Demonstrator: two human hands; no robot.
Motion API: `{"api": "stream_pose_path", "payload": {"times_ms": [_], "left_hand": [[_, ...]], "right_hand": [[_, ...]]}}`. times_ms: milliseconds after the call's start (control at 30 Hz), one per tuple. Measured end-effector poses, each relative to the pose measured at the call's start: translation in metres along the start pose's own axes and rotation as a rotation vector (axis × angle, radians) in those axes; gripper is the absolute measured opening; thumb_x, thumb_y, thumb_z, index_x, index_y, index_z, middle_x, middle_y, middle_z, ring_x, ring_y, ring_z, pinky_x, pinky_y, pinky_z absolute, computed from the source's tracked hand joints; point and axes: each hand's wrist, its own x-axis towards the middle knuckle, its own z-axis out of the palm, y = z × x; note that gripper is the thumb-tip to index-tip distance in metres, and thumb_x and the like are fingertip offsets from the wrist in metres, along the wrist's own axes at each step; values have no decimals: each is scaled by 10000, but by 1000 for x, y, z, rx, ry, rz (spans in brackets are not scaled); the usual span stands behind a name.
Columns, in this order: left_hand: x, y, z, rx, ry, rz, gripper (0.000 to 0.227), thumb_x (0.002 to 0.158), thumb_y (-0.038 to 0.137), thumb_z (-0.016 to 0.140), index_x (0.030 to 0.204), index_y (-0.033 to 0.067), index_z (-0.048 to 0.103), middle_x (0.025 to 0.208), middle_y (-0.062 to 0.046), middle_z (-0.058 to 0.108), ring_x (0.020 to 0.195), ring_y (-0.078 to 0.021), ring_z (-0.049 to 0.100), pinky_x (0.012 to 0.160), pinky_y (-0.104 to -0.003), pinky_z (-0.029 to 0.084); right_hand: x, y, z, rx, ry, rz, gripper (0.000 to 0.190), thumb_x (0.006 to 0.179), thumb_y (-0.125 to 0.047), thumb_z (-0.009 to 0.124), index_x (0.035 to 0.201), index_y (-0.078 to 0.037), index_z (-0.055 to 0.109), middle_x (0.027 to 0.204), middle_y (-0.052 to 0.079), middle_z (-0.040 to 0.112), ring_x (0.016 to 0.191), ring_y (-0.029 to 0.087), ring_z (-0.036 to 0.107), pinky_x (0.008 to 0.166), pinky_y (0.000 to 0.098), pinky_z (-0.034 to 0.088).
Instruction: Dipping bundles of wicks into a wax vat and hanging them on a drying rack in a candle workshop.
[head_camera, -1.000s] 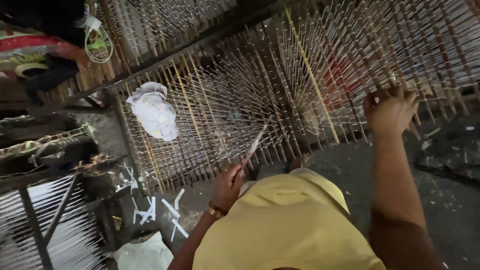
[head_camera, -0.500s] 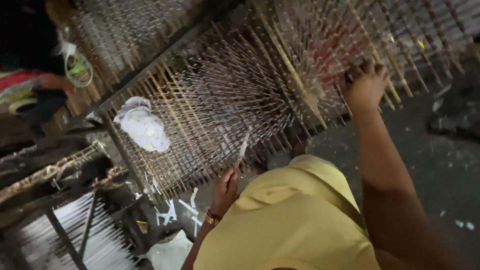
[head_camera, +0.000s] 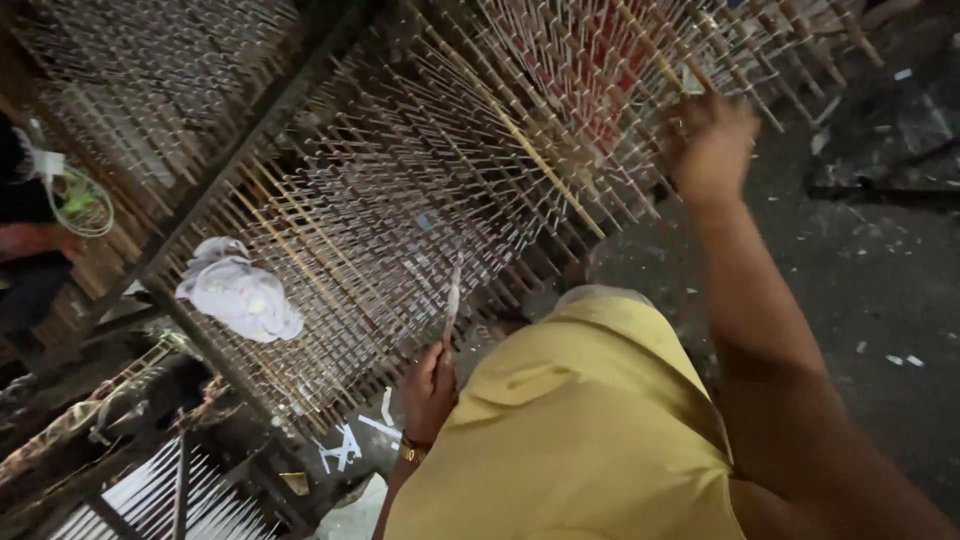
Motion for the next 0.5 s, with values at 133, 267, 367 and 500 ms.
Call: {"api": "stream_pose_path", "payload": {"times_ms": [133, 267, 367, 500], "left_hand": [[7, 1, 6, -63, 6, 89, 280, 1048, 276, 456, 929, 113, 650, 661, -2, 539, 538, -142, 481, 523, -334, 336], [11, 6, 9, -51, 33, 138, 313, 1060, 292, 449, 1094, 106, 698, 763, -8, 605, 611, -137, 542, 566, -315, 395], [12, 3, 12, -64, 9, 161, 300, 1061, 286, 438, 1030, 113, 682, 723, -7, 576, 568, -132, 505, 537, -309, 362], [12, -8, 18, -21, 58, 192, 368, 1046, 270, 471, 1287, 116, 702, 676, 10, 619, 517, -113, 496, 494, -289, 361]], "right_hand": [[-23, 44, -32, -46, 57, 43, 351, 902, -64, 714, 1235, -85, 823, 1052, 139, 642, 985, 394, 530, 832, 486, 435], [-43, 67, -32, -267, -35, 58, 195, 1032, -231, 780, 1202, -138, 796, 1099, 111, 707, 945, 373, 626, 683, 481, 481], [-43, 67, -39, -240, -87, 30, 214, 1079, -223, 731, 1263, -135, 799, 1081, 124, 734, 997, 386, 675, 695, 489, 485], [-48, 85, -26, -261, -150, -20, 386, 982, -179, 701, 1350, -236, 804, 1012, 77, 666, 891, 361, 664, 648, 463, 463]]}}
